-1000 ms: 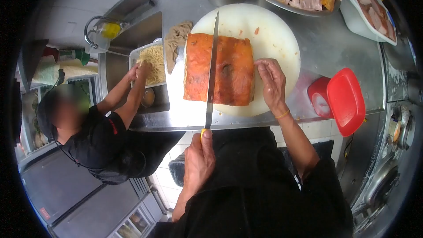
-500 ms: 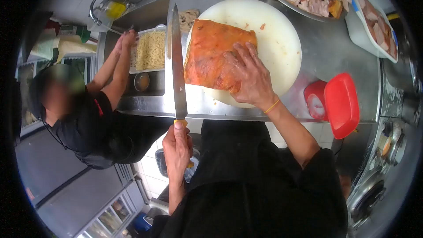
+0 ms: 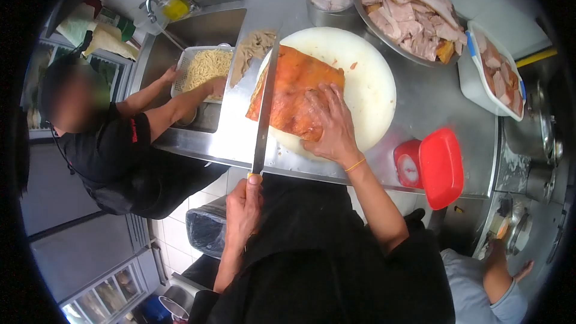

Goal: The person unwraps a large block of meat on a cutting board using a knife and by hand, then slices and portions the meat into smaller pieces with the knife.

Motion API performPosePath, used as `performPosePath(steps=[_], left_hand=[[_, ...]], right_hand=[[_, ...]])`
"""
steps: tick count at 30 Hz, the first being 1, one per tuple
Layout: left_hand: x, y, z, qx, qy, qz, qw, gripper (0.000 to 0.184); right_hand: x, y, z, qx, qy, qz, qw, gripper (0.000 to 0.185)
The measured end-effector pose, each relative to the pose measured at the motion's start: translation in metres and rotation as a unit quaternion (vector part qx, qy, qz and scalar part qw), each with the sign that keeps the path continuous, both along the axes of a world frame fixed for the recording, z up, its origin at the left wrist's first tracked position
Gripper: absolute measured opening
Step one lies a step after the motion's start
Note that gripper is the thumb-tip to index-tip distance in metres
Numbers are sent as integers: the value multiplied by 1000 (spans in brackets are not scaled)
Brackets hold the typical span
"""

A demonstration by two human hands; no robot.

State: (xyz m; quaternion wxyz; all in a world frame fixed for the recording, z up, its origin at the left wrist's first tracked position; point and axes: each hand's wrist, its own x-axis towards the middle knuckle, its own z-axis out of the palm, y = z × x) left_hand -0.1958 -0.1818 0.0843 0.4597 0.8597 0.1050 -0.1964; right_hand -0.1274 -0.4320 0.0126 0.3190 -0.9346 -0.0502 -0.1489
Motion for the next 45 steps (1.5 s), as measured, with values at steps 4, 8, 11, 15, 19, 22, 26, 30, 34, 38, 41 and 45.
performPosePath(steps=[4, 8, 11, 15, 19, 22, 26, 30, 34, 38, 41, 45], left_hand=[[-3, 3, 6, -52, 63, 64, 995, 53], [-9, 11, -9, -68, 13, 114, 991, 53], [-10, 15, -7, -61, 26, 135, 989, 56], [-13, 12, -5, -58, 30, 148, 987, 57], [-19, 4, -5, -57, 44, 154, 985, 57], [-27, 4, -10, -37, 13, 142, 989, 56], [-34, 12, -20, -33, 10, 146, 989, 56], [-31, 11, -21, -27, -2, 146, 989, 56], [-27, 12, -32, 16, -39, 118, 992, 60], [-19, 11, -32, 36, -35, 108, 993, 63], [-9, 12, -24, 24, -18, 105, 994, 59], [-3, 31, -32, 26, -6, 79, 997, 60]], right_hand=[[-3, -10, 1, 21, -7, 21, 1000, 92], [8, -24, 0, 23, -16, 6, 1000, 73], [56, -39, 16, 18, -36, 22, 999, 54], [126, -21, 44, 86, -58, 177, 979, 32], [177, 5, 17, -14, 23, 297, 954, 24], [193, 9, 4, -92, 71, 293, 949, 25], [201, 2, -16, -96, -22, 309, 946, 21], [198, 1, -18, -74, -17, 315, 946, 32], [200, -1, -13, -43, 9, 325, 945, 31], [200, -8, -16, 179, 127, 287, 932, 29], [190, -17, 3, 269, 168, 224, 922, 36], [167, -40, 8, 250, 52, 131, 958, 41]])
